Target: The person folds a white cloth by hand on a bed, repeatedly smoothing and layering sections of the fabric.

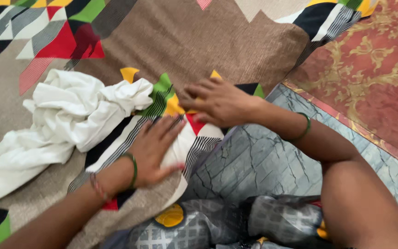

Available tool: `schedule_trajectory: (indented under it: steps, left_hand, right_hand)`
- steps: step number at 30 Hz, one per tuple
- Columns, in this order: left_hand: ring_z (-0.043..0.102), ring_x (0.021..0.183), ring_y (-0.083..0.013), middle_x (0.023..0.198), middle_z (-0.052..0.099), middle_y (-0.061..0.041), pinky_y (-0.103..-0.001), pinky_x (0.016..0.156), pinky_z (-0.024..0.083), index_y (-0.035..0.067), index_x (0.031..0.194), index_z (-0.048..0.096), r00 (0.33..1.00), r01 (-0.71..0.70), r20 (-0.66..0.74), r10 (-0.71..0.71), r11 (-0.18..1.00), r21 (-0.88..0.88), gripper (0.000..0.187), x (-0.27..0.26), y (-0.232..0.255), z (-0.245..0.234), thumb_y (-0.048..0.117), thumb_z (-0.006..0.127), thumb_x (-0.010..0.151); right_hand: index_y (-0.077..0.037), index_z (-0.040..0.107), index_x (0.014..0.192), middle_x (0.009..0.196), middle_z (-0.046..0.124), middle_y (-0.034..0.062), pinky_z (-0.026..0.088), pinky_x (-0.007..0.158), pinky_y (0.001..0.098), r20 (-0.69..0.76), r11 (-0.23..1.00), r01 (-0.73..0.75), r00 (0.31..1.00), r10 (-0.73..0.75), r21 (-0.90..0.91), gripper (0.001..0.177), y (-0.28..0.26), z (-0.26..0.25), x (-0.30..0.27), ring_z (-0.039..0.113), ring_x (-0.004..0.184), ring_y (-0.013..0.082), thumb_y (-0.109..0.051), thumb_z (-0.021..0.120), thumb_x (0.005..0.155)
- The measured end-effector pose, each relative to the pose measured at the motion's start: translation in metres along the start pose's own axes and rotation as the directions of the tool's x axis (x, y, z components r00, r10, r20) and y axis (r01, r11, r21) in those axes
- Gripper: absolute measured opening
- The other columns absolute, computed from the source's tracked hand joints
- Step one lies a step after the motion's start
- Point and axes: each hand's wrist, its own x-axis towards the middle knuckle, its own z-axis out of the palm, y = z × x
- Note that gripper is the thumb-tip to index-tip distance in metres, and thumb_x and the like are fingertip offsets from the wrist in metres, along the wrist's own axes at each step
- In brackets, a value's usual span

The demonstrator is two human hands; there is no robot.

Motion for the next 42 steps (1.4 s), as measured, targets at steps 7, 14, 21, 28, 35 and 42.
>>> schedule_trajectory:
  steps: [7,14,21,28,35,42]
  left_hand:
    - [0.023,0.143,-0.0501,0.154,0.030,-0.035,-0.062,0.116,0.020,0.013,0.148,0.045,0.964,-0.250,0.085,0.253,0.967,-0.050,0.086,-0.002,0.028,-0.031,0.061,0.069,0.082]
    - [0.054,0.136,-0.0366,0.147,0.056,-0.017,-0.046,0.113,0.043,0.005,0.141,0.056,0.973,-0.123,-0.205,0.107,0.990,-0.071,0.061,0.090,-0.058,-0.015,0.045,0.060,0.096]
    - [0.017,0.154,-0.0357,0.166,0.022,-0.022,-0.059,0.119,0.012,0.004,0.158,0.029,0.950,0.310,-0.087,-0.299,0.930,0.196,0.090,0.162,-0.124,0.090,0.069,0.040,0.097]
    - [0.020,0.159,-0.0344,0.169,0.027,-0.020,-0.055,0.127,0.015,0.002,0.159,0.031,0.999,-0.017,-0.038,0.015,0.998,-0.067,0.088,0.137,-0.075,0.076,0.066,0.043,0.100]
    - [0.053,0.145,-0.0328,0.154,0.053,-0.019,-0.042,0.121,0.042,0.007,0.141,0.060,0.952,-0.283,-0.089,0.292,0.731,-0.621,0.056,0.129,-0.004,-0.017,0.050,0.048,0.107]
    - [0.044,0.149,-0.0344,0.161,0.043,-0.017,-0.046,0.122,0.039,0.010,0.150,0.052,0.976,-0.083,-0.219,-0.003,0.920,-0.383,0.054,0.154,-0.087,0.035,0.043,0.049,0.108]
  right_hand:
    - [-0.004,0.046,0.149,0.148,0.048,0.0238,0.031,0.107,0.0617,-0.156,0.962,0.218,0.969,-0.193,0.164,0.092,-0.018,-0.025,-0.036,0.043,0.139,0.0410,-0.059,0.069,0.078]
    - [-0.019,0.058,0.146,0.150,0.058,0.0110,0.042,0.116,0.0498,-0.269,0.997,-0.065,0.962,0.050,-0.047,0.059,0.072,-0.017,-0.026,0.054,0.139,0.0328,-0.052,0.067,0.099]
    - [-0.023,0.045,0.153,0.159,0.041,0.0111,0.034,0.113,0.0551,0.140,0.935,-0.354,0.926,0.349,0.010,0.075,0.130,0.014,-0.001,0.037,0.143,0.0362,-0.066,0.049,0.092]
    - [-0.014,0.057,0.145,0.154,0.050,0.0149,0.038,0.111,0.0513,0.077,0.983,-0.172,0.983,0.166,0.072,0.061,0.108,-0.004,-0.023,0.043,0.143,0.0357,-0.056,0.050,0.101]
    - [-0.014,0.068,0.130,0.122,0.075,0.0065,0.058,0.095,0.0380,0.188,0.923,-0.157,0.978,0.094,0.351,0.053,0.089,-0.090,-0.057,0.074,0.109,0.0243,-0.050,0.059,0.093]
    - [-0.021,0.054,0.151,0.155,0.050,0.0145,0.039,0.110,0.0544,-0.031,0.963,-0.246,0.968,0.250,0.112,0.061,0.143,-0.021,-0.020,0.050,0.136,0.0374,-0.053,0.056,0.099]
